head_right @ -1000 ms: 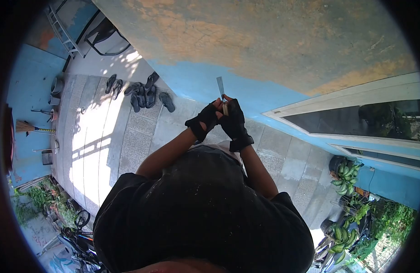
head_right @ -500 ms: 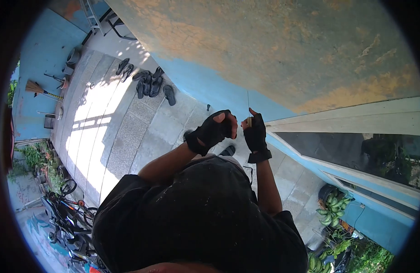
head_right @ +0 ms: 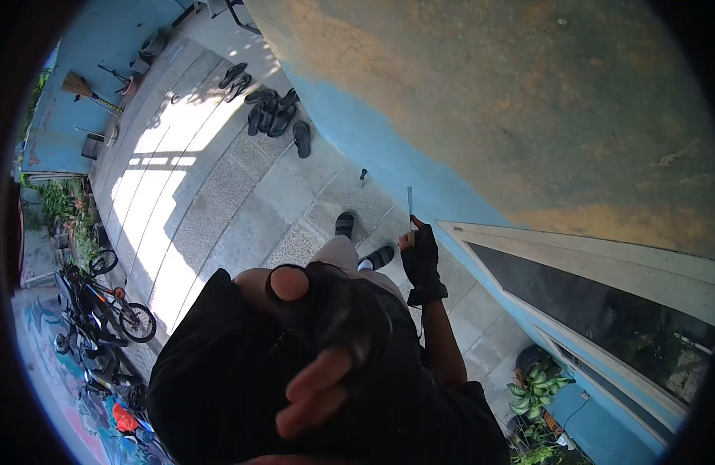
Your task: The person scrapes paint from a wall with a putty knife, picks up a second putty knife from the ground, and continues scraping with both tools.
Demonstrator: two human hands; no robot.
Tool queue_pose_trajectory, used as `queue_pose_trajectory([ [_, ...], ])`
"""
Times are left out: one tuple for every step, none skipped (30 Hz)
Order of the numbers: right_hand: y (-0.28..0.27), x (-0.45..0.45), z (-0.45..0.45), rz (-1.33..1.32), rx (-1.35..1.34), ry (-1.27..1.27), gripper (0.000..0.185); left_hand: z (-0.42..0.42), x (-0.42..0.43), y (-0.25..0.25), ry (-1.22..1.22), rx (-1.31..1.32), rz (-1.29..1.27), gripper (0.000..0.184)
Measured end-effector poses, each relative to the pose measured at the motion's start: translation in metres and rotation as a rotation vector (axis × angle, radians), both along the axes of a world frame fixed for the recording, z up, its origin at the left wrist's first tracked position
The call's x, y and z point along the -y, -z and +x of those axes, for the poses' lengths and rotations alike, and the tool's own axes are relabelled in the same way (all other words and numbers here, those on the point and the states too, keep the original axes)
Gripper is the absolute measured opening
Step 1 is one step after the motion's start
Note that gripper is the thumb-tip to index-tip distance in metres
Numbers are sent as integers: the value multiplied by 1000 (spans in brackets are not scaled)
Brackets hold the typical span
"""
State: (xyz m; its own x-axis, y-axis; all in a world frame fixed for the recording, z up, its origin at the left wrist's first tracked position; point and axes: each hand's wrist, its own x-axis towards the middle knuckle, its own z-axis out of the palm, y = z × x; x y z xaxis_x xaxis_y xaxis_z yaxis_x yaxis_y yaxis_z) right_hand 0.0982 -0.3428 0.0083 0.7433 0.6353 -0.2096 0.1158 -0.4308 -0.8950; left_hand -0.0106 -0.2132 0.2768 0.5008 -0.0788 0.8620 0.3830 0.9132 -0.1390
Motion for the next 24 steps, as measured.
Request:
queue_pose_trajectory([
  [0,3,-1,1,-9,6,49,4,-9,14,52,15,-130,84],
  [-16,-1,-3,-1,22,15,50,-1,-32,34,36,-80,23,79],
  [-29,-7,1,-1,29,28,50,0,-51,61,-61,-214,142,75],
  [-42,-11,1,-46,100,25,50,-3,-61,77,-158,-353,257,71],
  [-49,-14,0,-90,174,21,50,-9,-67,76,-143,-350,254,71],
  [-41,-13,5,-43,223,17,51,-12,-75,75,-367,-471,584,68],
  [-39,-15,10,-46,231,27,51,-13,-80,73,-597,-582,912,66],
  [-37,-18,14,-45,150,80,50,-10,-79,77,-671,-369,1060,62],
  [-39,-22,17,-43,67,132,49,-9,-79,78,-665,-361,1055,62],
  [-42,-27,20,-12,87,127,49,-10,-79,79,-816,7,1233,58],
  [-44,-34,22,-12,91,134,49,-10,-81,81,-954,397,1384,54],
  [-47,-39,23,15,148,102,48,-11,-83,86,-1052,402,1319,42],
  [-48,-45,26,43,211,69,47,-9,-91,98,-1052,414,1313,42],
  [-46,-50,27,100,199,64,47,-4,-105,114,-911,333,1461,37],
  [-47,-55,27,96,202,72,47,1,-117,130,-759,242,1600,33],
  [-51,-61,28,106,175,103,48,5,-129,145,-677,-8,1570,29],
  [-52,-67,28,116,147,131,48,11,-139,158,-590,-256,1526,27],
  [-51,-70,28,106,146,133,48,20,-142,168,-601,-409,1550,27],
  [-51,-72,29,140,82,151,48,29,-141,178,-611,-566,1568,27],
  [-51,-74,28,177,18,167,49,39,-138,195,-611,-570,1560,27],
  [-55,-78,27,173,19,161,49,51,-133,217,-559,-840,1545,31],
  [-61,-84,25,219,-154,181,45,62,-128,235,-499,-1111,1511,36],
  [-65,-88,23,260,-330,199,41,71,-124,248,-501,-1121,1502,36],
  [-66,-92,24,251,-333,187,41,80,-118,259,-438,-1155,1404,41],
])
